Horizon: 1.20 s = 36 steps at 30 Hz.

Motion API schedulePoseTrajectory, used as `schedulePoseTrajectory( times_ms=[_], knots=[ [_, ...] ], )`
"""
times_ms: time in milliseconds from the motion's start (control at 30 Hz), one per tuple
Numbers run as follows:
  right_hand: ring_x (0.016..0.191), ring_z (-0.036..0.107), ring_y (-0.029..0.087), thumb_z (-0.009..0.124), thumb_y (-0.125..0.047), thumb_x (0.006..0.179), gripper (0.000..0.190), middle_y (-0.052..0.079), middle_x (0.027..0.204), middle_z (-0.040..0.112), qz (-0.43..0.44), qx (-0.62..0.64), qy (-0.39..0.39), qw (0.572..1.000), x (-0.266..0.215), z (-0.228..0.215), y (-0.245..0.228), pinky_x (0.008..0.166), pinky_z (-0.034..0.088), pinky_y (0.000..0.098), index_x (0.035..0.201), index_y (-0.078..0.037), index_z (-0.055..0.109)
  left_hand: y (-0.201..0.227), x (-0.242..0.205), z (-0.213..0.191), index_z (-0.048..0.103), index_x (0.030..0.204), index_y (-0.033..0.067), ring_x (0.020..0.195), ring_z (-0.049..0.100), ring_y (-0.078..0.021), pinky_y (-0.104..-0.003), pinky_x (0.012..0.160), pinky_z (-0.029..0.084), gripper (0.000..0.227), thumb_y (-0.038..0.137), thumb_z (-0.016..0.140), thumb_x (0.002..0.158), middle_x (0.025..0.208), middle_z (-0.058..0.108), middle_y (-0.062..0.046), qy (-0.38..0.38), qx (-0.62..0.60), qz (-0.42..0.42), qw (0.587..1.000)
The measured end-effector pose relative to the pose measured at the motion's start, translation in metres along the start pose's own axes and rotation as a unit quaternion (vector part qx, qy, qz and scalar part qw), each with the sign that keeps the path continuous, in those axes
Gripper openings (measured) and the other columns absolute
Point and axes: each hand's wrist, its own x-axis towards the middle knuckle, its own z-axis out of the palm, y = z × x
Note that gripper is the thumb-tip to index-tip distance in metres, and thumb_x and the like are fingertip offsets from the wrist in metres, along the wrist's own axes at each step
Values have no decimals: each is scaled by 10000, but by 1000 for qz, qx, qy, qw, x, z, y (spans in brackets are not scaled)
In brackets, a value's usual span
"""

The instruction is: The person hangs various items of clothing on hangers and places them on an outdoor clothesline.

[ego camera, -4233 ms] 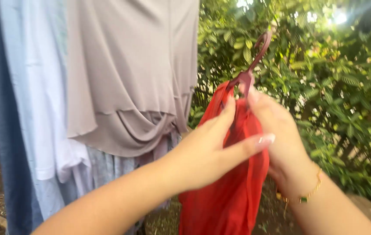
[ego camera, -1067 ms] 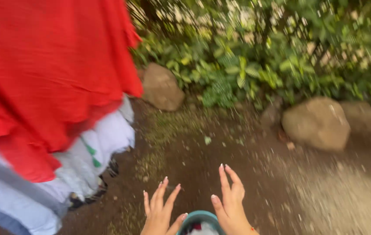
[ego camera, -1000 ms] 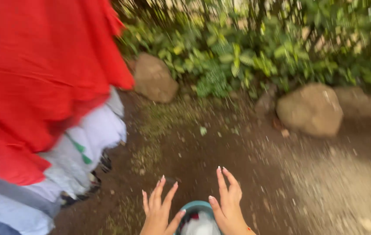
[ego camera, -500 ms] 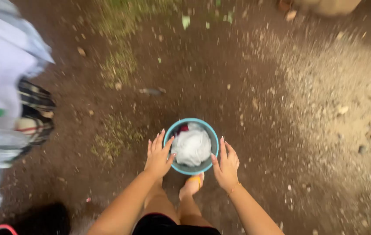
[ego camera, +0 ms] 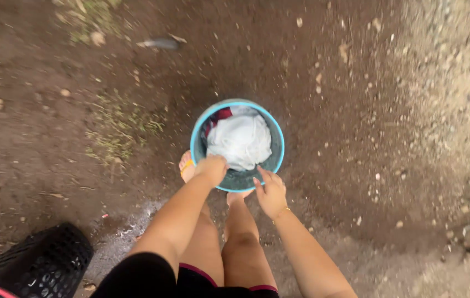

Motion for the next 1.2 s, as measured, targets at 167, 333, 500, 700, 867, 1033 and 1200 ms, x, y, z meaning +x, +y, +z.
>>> schedulePoseTrajectory(
  times_ms=[167, 333, 500, 700, 867, 1033, 1200],
  knots=[
    [1201, 585, 360, 639, -282, 955, 411, 167, 1264, 662, 2, 28, -6, 1000, 4, 33, 20, 1027, 456, 453, 1337, -129, 634, -1, 71, 40, 512, 1350, 37, 1122, 618, -348, -483, 878, 538, 543, 353, 650, 930, 1268, 634, -127, 109, -67, -33, 991],
    [1304, 534, 328, 653, -234, 925, 419, 109, 1293, 655, 10, 35, -23, 999, 1, 44, 14, 1104, 342, 525, 1332, -137, 633, 36, 87, 61, 551, 1264, 57, 1169, 608, -347, -468, 951, 516, 700, 606, 721, 864, 1246, 623, -171, 47, -107, -207, 971],
    [1330, 511, 280, 675, -231, 906, 460, 76, 1296, 638, 81, -12, -25, 996, 9, 45, -2, 1168, 131, 676, 1358, -171, 616, 44, 53, 47, 718, 920, 135, 1036, 655, -383, -544, 929, 490, 351, 388, 756, 679, 1084, 685, -135, 308, -40, 9, 951],
    [1440, 395, 376, 767, -172, 766, 768, 184, 1435, 554, 32, 51, 34, 998, 8, 43, -5, 1198, 183, 580, 1454, -28, 455, 9, 38, 78, 709, 1101, -32, 850, 691, -293, -395, 779, 546, 392, 318, 617, 950, 889, 697, -204, 279, -391, 46, 876],
    [1371, 366, 468, 793, -90, 616, 987, 379, 1456, 415, -33, 82, 132, 987, -2, 1, -61, 1153, 323, 493, 1471, 88, 334, 28, -35, 13, 717, 1009, -62, 780, 571, -121, -323, 681, 498, 351, 256, 567, 1021, 796, 621, -107, 122, -537, 82, 831],
    [1106, 678, 273, 829, -109, 710, 694, 172, 1168, 683, 102, 275, 109, 950, -25, -55, -125, 924, 533, 368, 1300, -17, 475, 54, -138, -100, 695, 1116, -56, 927, 673, -112, -278, 783, 557, 352, 249, 722, 942, 996, 742, -39, 80, -607, 95, 785],
    [954, 684, 172, 724, -93, 837, 336, 94, 1014, 723, 78, 293, 190, 934, -60, -102, -165, 837, 549, 319, 1137, -47, 580, 55, -211, -172, 654, 1254, -16, 1015, 673, -120, -278, 870, 556, 444, 269, 716, 919, 1140, 722, -72, 73, -663, 171, 725]
  ],
)
